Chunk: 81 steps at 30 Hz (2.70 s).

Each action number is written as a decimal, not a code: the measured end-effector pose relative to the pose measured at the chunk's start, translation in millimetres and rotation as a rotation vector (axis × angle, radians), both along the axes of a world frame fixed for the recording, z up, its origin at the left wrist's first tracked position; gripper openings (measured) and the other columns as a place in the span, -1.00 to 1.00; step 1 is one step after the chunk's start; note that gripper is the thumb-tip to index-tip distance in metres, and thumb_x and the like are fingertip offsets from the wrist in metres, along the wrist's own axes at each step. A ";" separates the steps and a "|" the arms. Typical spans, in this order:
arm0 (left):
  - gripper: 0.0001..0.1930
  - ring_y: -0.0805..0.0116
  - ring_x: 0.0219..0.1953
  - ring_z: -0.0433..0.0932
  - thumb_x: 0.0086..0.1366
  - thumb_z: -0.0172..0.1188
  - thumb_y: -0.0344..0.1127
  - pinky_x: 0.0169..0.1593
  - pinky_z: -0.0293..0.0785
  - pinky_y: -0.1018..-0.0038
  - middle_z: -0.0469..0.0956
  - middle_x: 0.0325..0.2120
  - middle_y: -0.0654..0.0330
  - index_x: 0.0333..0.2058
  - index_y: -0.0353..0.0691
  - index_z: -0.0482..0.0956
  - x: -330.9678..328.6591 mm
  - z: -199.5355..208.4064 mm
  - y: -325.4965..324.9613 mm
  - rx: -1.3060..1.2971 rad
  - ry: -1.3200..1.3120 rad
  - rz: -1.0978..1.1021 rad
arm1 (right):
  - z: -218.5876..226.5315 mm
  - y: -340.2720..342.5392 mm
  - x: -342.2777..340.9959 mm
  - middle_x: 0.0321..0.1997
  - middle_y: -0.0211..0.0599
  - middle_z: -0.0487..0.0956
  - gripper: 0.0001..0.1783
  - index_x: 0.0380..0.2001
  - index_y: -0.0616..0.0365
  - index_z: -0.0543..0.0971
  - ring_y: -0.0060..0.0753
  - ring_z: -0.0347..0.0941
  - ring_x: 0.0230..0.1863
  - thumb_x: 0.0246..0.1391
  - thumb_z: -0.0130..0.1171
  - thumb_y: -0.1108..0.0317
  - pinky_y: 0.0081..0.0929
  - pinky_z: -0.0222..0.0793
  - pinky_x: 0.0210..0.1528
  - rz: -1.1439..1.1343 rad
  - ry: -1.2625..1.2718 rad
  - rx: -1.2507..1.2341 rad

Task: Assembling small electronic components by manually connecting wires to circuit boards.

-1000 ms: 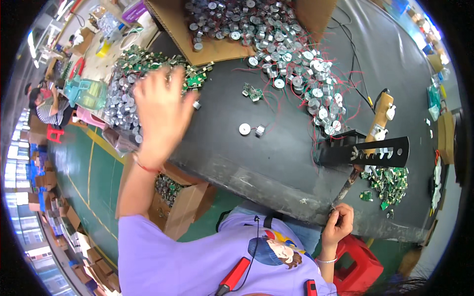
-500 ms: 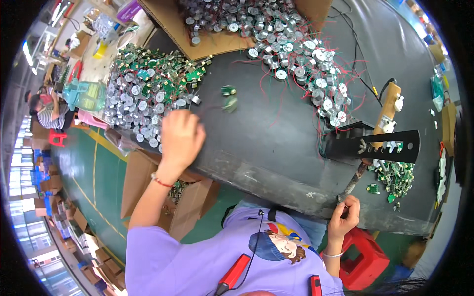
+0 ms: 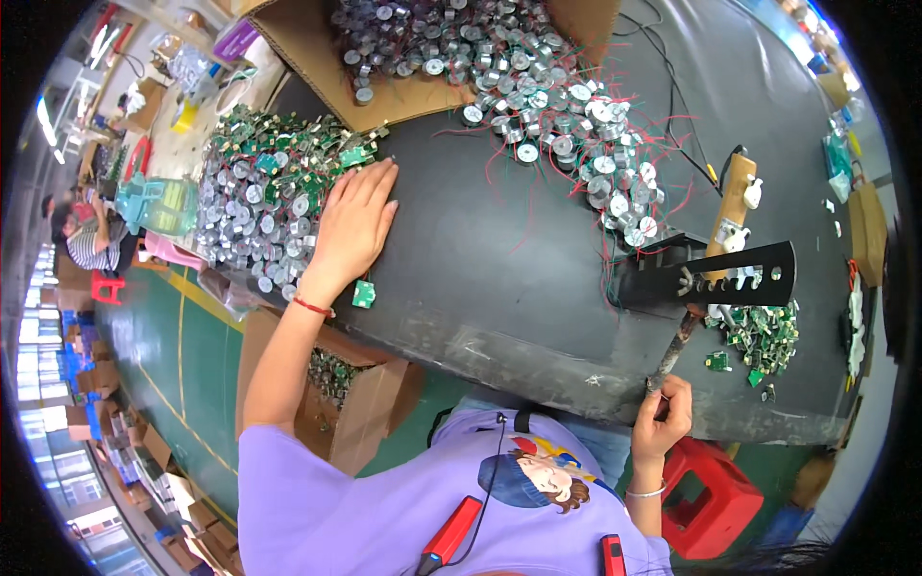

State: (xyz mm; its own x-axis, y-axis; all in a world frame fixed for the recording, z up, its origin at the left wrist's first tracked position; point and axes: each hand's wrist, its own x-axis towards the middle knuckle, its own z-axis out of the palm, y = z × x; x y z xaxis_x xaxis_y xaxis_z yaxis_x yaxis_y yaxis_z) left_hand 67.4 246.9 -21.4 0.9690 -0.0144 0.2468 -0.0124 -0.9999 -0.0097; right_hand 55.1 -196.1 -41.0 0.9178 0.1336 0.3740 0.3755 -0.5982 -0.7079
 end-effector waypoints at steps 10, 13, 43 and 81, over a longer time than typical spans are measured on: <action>-0.60 0.15 0.25 0.22 0.29 -0.02 -0.34 0.35 -0.07 0.11 0.34 0.13 0.11 0.11 -0.13 0.38 -43.4 14.1 -58.7 -0.115 0.162 -0.118 | -0.4 -4.7 1.5 -0.36 -0.21 0.53 -0.96 -0.53 0.26 0.44 -0.61 0.19 -0.68 -0.06 0.07 0.60 -0.65 0.04 -0.68 0.009 -0.005 -0.050; -0.57 0.15 0.17 0.26 0.15 0.05 -0.43 0.29 0.01 0.06 0.36 0.09 0.18 0.05 -0.16 0.42 -25.2 14.8 -22.3 0.168 0.020 0.024 | 0.8 -4.5 1.1 -0.36 -0.21 0.53 -0.95 -0.53 0.26 0.44 -0.62 0.18 -0.69 -0.06 0.06 0.61 -0.67 0.05 -0.68 0.014 -0.009 -0.050; -0.40 -0.14 0.26 0.08 0.13 0.08 0.31 0.18 0.03 -0.12 0.15 0.18 -0.08 0.03 0.08 0.41 174.7 -14.7 -96.0 -0.719 -0.133 0.229 | 5.7 -7.7 2.2 -0.42 -0.17 0.56 -0.91 -0.58 0.25 0.41 -0.48 0.27 -0.67 -0.15 0.12 0.60 -0.59 0.15 -0.70 0.125 -0.004 0.044; -0.74 0.49 -0.63 0.47 0.03 0.41 -0.22 -0.55 0.35 0.52 0.50 -0.64 0.22 -0.42 -0.23 0.57 -80.8 43.0 -241.7 -0.975 0.286 -0.177 | 13.3 -37.7 -47.7 -0.14 0.04 0.54 -0.87 -0.42 0.23 0.40 -0.59 0.35 -0.58 -0.08 0.13 0.52 -0.59 0.35 -0.51 0.472 -0.002 0.429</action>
